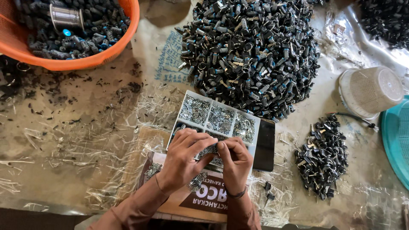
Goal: The person sits at a workbench covered with piles of black plastic housings and a compartment box of small metal parts. They pick up a housing, insert small metal inserts and screws into it by hand, press the parts together, and set the finished assembly aside, repeating this with new housings.
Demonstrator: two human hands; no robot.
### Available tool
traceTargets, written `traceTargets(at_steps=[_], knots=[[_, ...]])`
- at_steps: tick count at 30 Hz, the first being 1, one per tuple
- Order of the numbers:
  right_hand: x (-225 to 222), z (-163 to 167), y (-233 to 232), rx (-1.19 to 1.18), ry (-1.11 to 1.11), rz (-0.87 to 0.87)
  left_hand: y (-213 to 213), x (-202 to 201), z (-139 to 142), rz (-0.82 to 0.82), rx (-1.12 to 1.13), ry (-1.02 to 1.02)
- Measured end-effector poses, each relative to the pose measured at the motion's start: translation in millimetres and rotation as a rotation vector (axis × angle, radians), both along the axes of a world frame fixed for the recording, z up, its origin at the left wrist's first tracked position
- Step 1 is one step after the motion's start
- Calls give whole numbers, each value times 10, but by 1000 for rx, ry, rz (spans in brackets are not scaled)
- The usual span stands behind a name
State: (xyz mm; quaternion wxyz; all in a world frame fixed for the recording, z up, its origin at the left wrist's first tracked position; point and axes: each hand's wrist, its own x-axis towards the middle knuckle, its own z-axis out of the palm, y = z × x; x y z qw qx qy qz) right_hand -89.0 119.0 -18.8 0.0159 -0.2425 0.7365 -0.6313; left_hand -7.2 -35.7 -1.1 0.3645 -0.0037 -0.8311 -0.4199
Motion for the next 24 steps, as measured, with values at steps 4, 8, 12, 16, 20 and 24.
traceTargets(at_steps=[4,8,12,16,20,24], knots=[[-2,-129,-33,52,194,-83,-65,1,-26,6,-28,-4],[-188,-195,-18,-158,-101,183,-106,-32,-69,9,-18,19],[-273,-128,-61,-253,-204,84,-170,-40,-83,2,-23,17],[-276,-27,-286,508,636,-50,-245,-46,-58,6,-17,-37],[-239,107,-434,699,594,-40,-301,-68,-10,9,-31,-55],[-169,226,-448,399,486,-114,-368,-40,32,12,-34,-73]])
